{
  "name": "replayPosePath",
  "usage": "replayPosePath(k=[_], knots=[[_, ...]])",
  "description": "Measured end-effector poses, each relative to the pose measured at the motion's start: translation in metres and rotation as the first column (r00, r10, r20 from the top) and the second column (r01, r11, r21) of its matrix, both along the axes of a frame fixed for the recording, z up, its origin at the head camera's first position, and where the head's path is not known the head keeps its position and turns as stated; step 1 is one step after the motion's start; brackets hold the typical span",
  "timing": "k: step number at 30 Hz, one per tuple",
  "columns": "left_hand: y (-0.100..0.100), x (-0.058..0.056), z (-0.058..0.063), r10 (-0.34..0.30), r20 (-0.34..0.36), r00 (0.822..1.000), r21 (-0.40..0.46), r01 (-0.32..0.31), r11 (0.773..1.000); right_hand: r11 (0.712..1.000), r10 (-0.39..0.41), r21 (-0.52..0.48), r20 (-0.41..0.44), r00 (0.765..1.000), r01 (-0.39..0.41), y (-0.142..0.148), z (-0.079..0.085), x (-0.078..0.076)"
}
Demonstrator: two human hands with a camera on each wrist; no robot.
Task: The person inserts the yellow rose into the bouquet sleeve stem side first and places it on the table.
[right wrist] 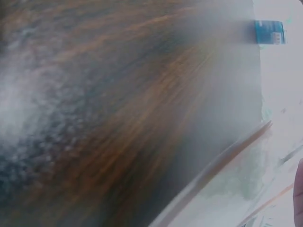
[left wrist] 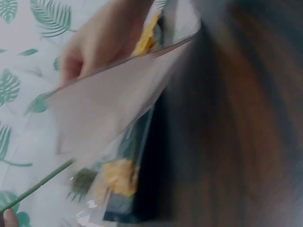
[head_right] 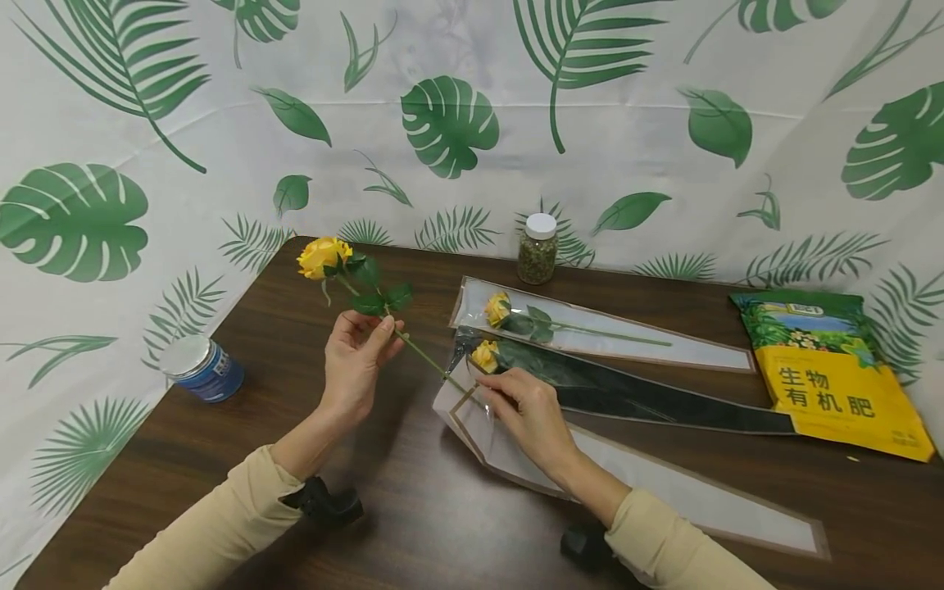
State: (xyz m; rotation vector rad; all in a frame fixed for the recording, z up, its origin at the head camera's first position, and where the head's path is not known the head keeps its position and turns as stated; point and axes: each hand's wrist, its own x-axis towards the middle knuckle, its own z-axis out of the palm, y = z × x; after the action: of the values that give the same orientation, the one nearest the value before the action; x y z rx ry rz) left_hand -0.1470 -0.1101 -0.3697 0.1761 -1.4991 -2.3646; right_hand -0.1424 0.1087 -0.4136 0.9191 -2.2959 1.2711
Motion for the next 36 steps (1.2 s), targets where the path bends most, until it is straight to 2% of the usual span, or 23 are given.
replayPosePath(k=[8,14,19,24,28,32,36], knots=[[0.022,0.013,-0.018,-0.064,0.011,0.998,-0.015,0.065,0.998,1.0,0.003,-0.025,0.06,0.998,-0.001,-0.004,0.005,-0.001],[0.031,0.019,-0.027,-0.101,0.008,0.995,-0.093,0.101,0.991,0.998,0.017,-0.057,0.06,0.998,-0.013,-0.006,0.007,-0.002],[0.033,0.022,-0.032,-0.146,0.012,0.989,-0.188,0.146,0.971,0.998,0.015,-0.064,0.045,0.999,-0.012,-0.006,0.006,-0.002],[0.036,0.025,-0.038,-0.162,0.064,0.985,-0.276,0.174,0.945,0.998,0.021,-0.057,0.047,0.999,-0.018,-0.006,0.005,-0.003],[0.038,0.026,-0.043,-0.175,0.076,0.982,-0.261,0.189,0.947,0.999,0.015,-0.052,0.039,0.999,-0.013,-0.006,0.004,-0.003],[0.037,0.028,-0.046,-0.178,0.047,0.983,-0.235,0.185,0.954,0.998,0.003,-0.063,0.039,0.999,-0.001,-0.005,0.005,-0.004],[0.036,0.031,-0.046,-0.173,0.023,0.985,-0.259,0.173,0.95,0.998,-0.005,-0.064,0.053,0.999,0.009,-0.004,0.005,-0.004]])
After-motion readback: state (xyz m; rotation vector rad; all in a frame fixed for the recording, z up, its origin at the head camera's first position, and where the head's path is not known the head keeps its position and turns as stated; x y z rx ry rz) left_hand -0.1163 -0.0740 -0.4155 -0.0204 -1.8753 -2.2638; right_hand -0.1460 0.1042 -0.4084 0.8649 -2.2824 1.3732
